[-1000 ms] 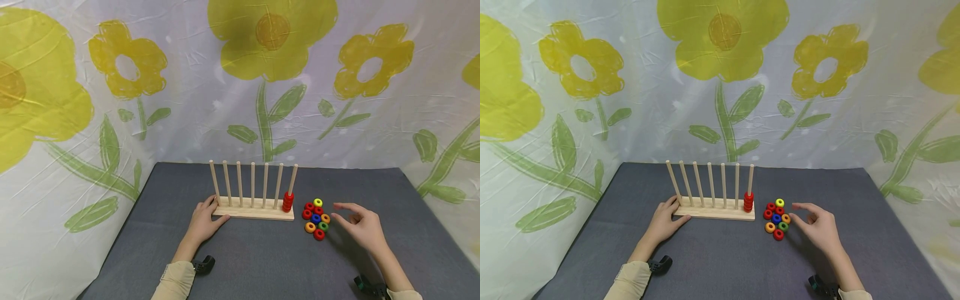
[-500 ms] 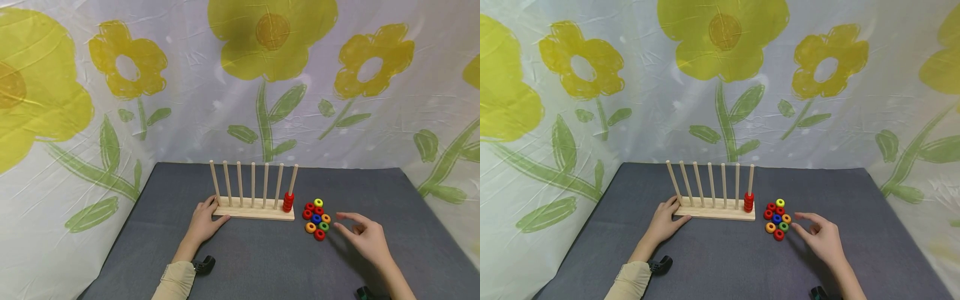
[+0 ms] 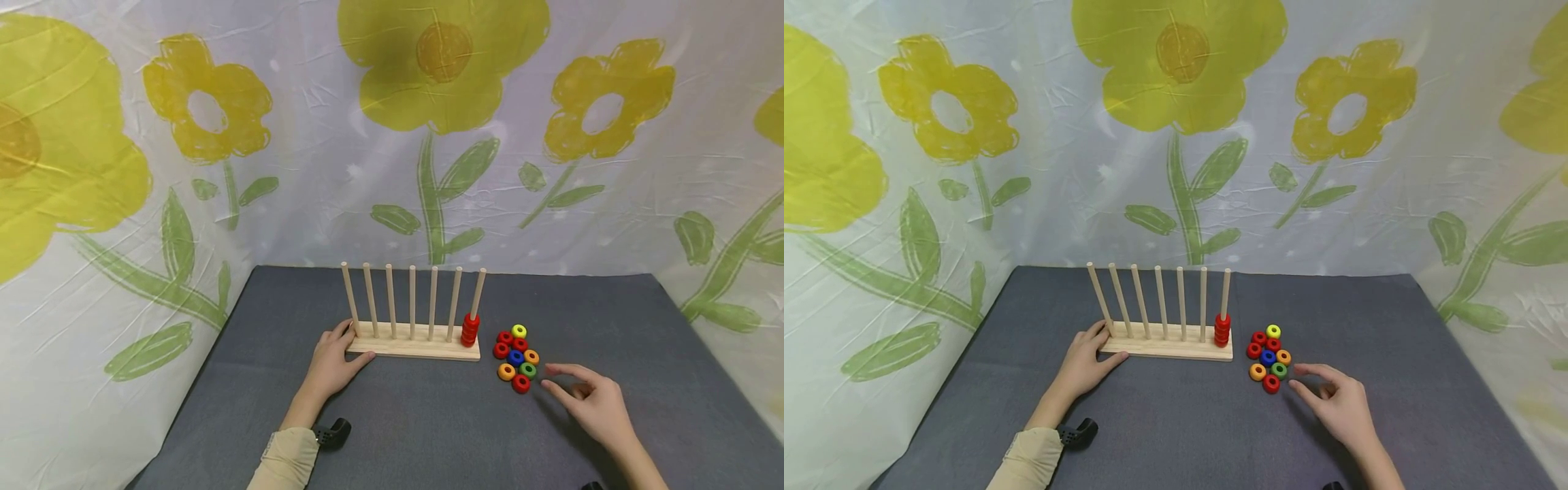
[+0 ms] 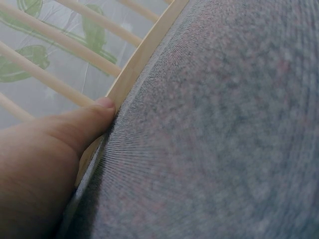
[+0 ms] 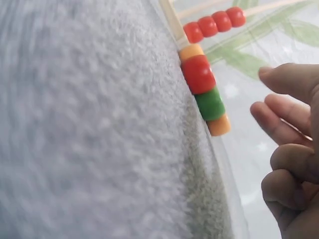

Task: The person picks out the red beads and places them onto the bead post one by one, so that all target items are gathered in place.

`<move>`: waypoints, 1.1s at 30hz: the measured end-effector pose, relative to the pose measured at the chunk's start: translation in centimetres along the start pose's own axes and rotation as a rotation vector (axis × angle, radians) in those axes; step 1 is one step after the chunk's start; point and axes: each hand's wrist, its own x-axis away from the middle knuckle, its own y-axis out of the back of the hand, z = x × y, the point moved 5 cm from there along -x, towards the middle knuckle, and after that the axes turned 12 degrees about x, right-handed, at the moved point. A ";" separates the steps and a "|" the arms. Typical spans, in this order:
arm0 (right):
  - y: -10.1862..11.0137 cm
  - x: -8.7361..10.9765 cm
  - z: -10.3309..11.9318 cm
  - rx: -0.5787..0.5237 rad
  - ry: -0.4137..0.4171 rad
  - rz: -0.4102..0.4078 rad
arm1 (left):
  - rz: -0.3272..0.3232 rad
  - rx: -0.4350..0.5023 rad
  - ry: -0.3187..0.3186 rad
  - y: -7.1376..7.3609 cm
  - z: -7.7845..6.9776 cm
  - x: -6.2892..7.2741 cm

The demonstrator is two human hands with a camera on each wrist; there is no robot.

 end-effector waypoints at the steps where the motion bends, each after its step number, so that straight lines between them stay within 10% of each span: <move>1: -0.1 0.1 -0.1 -0.004 -0.006 0.004 | 0.002 0.003 0.001 0.0 0.0 0.0; 33: -2.7 0.4 -0.1 -0.003 0.039 0.069 | 0.005 0.012 -0.003 0.1 0.0 0.0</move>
